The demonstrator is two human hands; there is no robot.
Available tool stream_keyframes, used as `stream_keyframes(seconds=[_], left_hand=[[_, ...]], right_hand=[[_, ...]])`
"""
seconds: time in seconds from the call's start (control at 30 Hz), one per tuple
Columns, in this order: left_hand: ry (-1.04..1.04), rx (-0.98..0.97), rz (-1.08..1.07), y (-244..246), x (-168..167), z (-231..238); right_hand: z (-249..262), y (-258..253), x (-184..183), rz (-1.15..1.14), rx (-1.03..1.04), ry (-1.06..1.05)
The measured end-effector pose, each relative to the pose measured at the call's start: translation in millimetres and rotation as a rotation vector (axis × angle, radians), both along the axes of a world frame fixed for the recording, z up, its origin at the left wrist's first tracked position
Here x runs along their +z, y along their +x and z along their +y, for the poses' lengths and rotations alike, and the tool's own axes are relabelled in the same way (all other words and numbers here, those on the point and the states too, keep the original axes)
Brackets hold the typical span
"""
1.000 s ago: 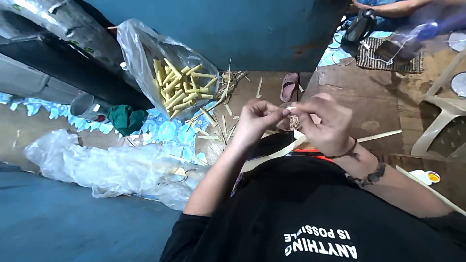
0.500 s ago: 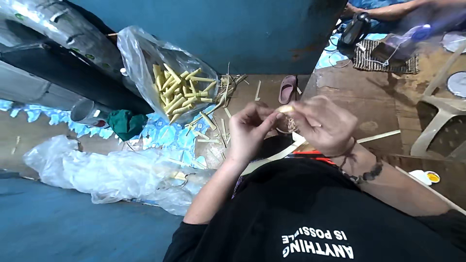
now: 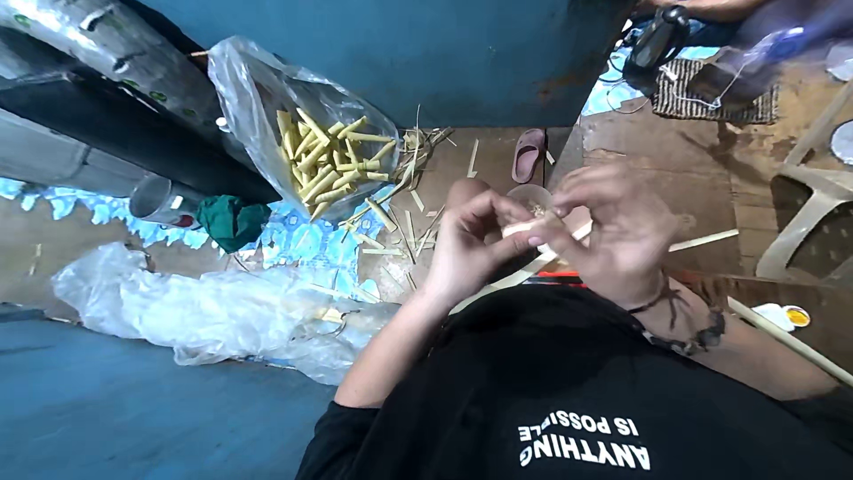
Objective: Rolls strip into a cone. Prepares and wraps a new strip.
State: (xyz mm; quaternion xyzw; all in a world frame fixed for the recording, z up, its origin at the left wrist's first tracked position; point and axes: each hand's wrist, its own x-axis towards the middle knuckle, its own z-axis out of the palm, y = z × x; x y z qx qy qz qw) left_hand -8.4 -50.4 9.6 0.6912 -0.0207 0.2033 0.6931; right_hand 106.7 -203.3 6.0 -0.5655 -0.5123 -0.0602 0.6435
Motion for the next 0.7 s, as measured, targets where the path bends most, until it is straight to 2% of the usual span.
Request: stream_keyframes(seconds=[0.1,0.17,0.23,0.37,0.43,0.5,0.53,0.6,0.7], left_hand=[[0.228,0.002,-0.065,-3.3,6.0,-0.7],[0.217,0.039,-0.074,-3.2,3.4,-1.7],[0.206,0.102,-0.052,-1.8,-0.5,-3.7],[0.420,0.213,0.006,3.4,-9.2,-5.7],[0.569,0.238,0.039,4.1,-9.4,-5.4],[0.628,0.170,0.092,3.1,-8.2,-3.8],[0.617,0.118,0.111,2.4,-7.9,-2.4],[0.531,0.070,0.123,1.7,-8.1,-0.6],[0.406,0.111,0.096,2.6,-11.2,-6.0]], right_hand=[[-5.3,7.4,2.2,0.550,0.238,-0.130],[-5.8,8.2,-4.2,0.859,0.376,-0.152],[-2.6,4.8,-10.4,1.012,0.430,-0.208],[-2.5,4.3,-8.6,1.024,0.504,-0.410],[-7.5,11.6,-9.2,0.866,0.478,-0.507],[-14.1,20.1,-14.8,0.661,0.370,-0.544],[-17.6,23.0,-16.6,0.650,0.342,-0.520],[-21.6,24.6,-19.0,0.781,0.368,-0.421],[-16.7,20.3,-22.1,0.946,0.389,-0.385]])
